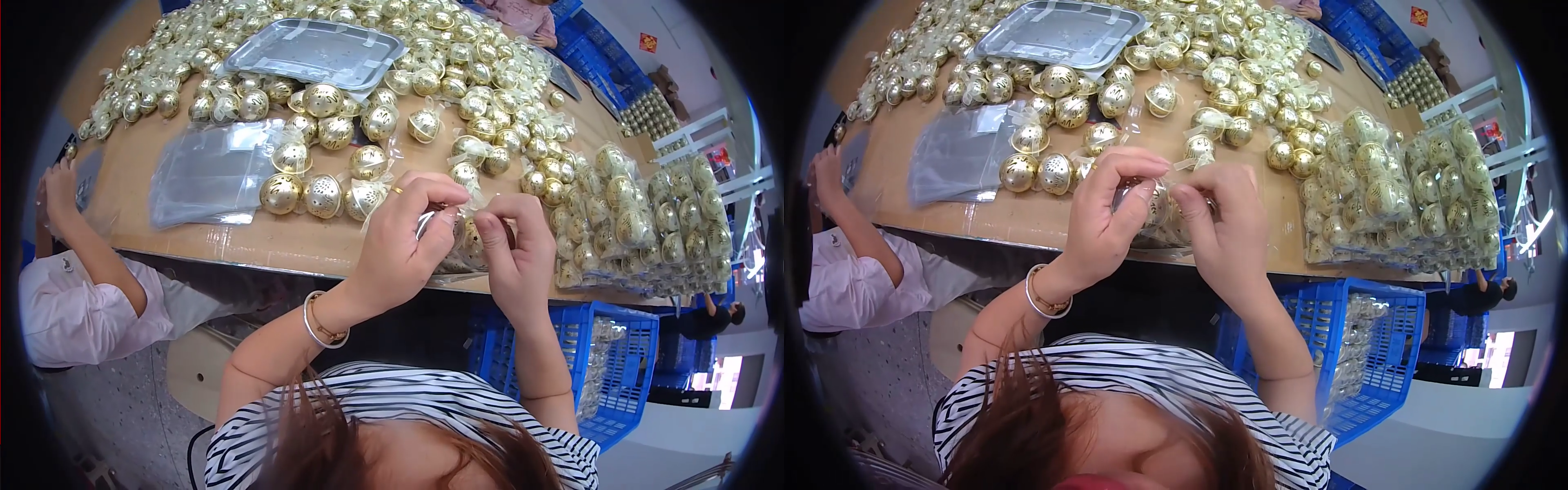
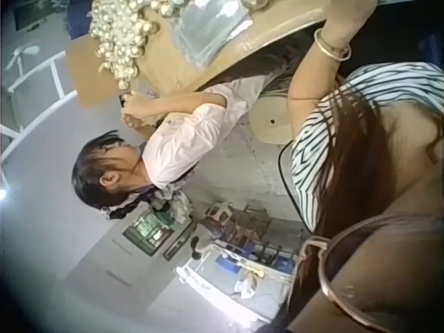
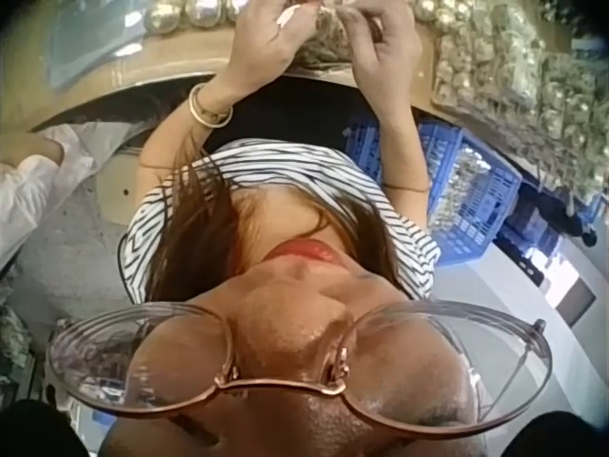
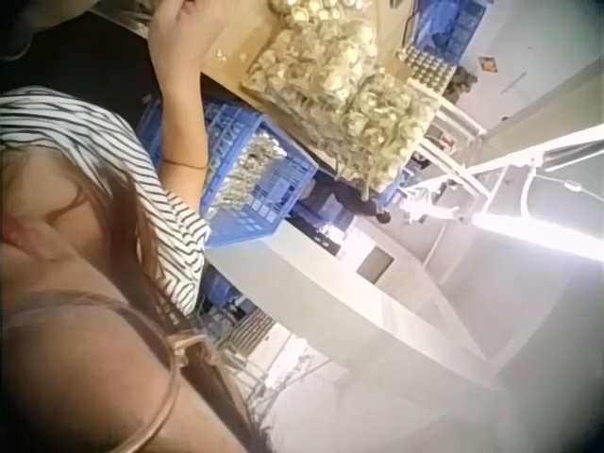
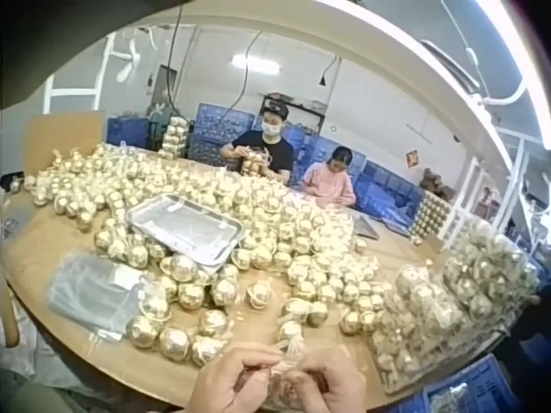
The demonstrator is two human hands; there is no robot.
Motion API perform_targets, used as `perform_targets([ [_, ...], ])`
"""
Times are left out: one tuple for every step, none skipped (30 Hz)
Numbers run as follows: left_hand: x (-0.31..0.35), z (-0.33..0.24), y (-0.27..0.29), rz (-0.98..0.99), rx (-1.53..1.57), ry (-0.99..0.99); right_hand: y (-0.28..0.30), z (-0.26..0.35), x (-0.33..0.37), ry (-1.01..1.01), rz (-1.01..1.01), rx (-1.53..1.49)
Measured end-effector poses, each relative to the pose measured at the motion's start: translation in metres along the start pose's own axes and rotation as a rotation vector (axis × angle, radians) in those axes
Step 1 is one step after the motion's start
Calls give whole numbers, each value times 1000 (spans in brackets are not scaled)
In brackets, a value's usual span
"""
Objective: Packing gold-colored spherical ornaments into clear plastic bags at a workstation.
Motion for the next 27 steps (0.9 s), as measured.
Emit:
perform_targets([
  [-1, 1, 0, -4, 16, 2, 1, -1, 1, -31, -32, -89],
  [-1, 1, 0, -8, 31, 3, 2, -1, 1, -34, -34, -90],
  [-1, 1, 0, -5, 30, 4, 4, 0, 0, 39, -35, -43],
  [-2, 0, 0, -4, 21, 10, 6, 1, -1, 112, -36, 3],
  [-2, 0, 0, -2, 12, 16, 8, -1, -1, 111, -40, 2],
  [-2, 0, 0, -1, 8, 15, 9, -1, 0, 228, -66, 50],
  [-3, 1, 1, 9, 6, -6, 10, -1, 2, 346, -92, 100],
  [-4, 1, 1, 20, 3, -26, 13, 1, 2, 345, -95, 97],
  [-5, 0, 1, 26, 2, -25, 16, 0, 3, 218, -64, 51],
  [-8, -5, 1, 69, -46, -51, 17, -2, 4, 90, -33, 5],
  [-10, -8, 1, 113, -93, -76, 18, -4, 3, 85, -39, 4],
  [-12, -10, 1, 119, -94, -73, 19, -6, 3, 40, -41, -33],
  [-14, -9, 0, 146, -103, -22, 20, -8, 2, -4, -43, -70],
  [-16, -7, 0, 172, -112, 28, 21, -6, 1, -10, -45, -71],
  [-19, -8, -2, 175, -113, 30, 21, -5, -1, -64, -2, -106],
  [-22, -7, -4, 170, -135, 78, 21, -4, -2, -117, 42, -141],
  [-23, -6, -5, 165, -157, 126, 21, -4, -2, -119, 41, -142],
  [-23, -4, -7, 166, -157, 124, 22, -3, -3, -101, 33, -107],
  [-21, -1, -8, 149, -106, 124, 21, -2, -4, -83, 25, -72],
  [-21, 1, -8, 131, -55, 123, 18, 0, -3, -82, 24, -73],
  [-21, 0, -8, 132, -54, 124, 17, 3, -2, -63, -35, -44],
  [-21, -1, -8, 113, -30, 126, 15, 5, -1, -44, -94, -16],
  [-21, -2, -8, 94, -7, 129, 12, 5, 0, -46, -93, -14],
  [-21, 0, -8, 93, -7, 131, 9, 4, 1, -10, -121, -3],
  [-22, 1, -7, 69, 5, 116, 8, 4, 2, 25, -148, 8],
  [-22, 2, -7, 46, 16, 102, 7, 2, 3, 24, -145, 9],
  [-22, 2, -4, 45, 14, 104, 8, 1, 3, 53, -111, 38],
])
Point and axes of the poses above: each hand's wrist, its own x-axis away from the middle knuckle, its own y-axis out of the back of the hand, z = x × y, the point moved 3 cm from there along -x, towards the middle knuckle, and after that the axes turned 7 degrees about -z, right-handed, at the moved point
